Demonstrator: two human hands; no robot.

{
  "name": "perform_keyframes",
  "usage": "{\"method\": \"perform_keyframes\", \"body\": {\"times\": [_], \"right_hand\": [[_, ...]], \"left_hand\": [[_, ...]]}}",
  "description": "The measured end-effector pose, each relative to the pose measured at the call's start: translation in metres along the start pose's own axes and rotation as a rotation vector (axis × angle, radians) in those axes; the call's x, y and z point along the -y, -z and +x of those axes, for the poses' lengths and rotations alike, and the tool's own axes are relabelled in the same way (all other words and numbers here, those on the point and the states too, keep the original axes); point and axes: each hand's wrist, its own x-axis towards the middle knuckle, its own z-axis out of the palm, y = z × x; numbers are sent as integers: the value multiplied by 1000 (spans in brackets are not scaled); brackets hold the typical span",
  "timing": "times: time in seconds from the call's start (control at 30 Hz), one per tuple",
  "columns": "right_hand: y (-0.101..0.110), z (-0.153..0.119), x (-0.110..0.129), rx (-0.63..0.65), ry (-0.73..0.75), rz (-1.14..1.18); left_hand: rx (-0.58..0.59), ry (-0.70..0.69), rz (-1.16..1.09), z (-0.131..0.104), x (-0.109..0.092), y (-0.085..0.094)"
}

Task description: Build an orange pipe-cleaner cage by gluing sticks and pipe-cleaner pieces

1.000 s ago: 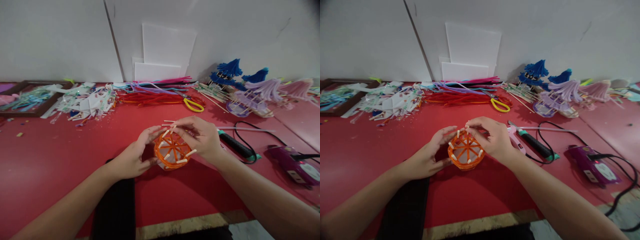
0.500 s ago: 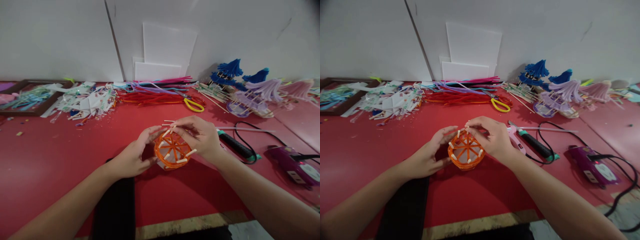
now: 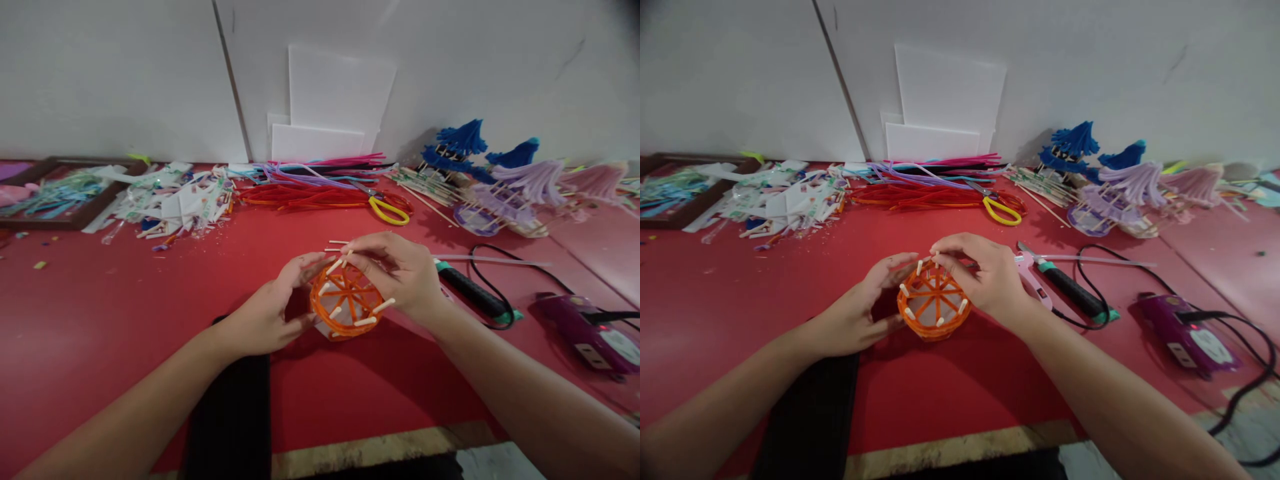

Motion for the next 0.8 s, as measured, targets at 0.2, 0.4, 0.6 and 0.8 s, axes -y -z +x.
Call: {"method": "perform_keyframes", "body": {"times": [0.2,0.4,0.6,0.8], "right_hand": [[1,0,0,9,11,8],[1,1,2,11,22,0],[1,0,1,5,27,-3],[1,0,1,8,16,2]], "left_hand": [[-7,-17,4,1,0,0],[-12,3,-5,1,-2,-1],[-21,1,-7,1,-2,0],[-18,17,-16,2,-3,-1]]}}
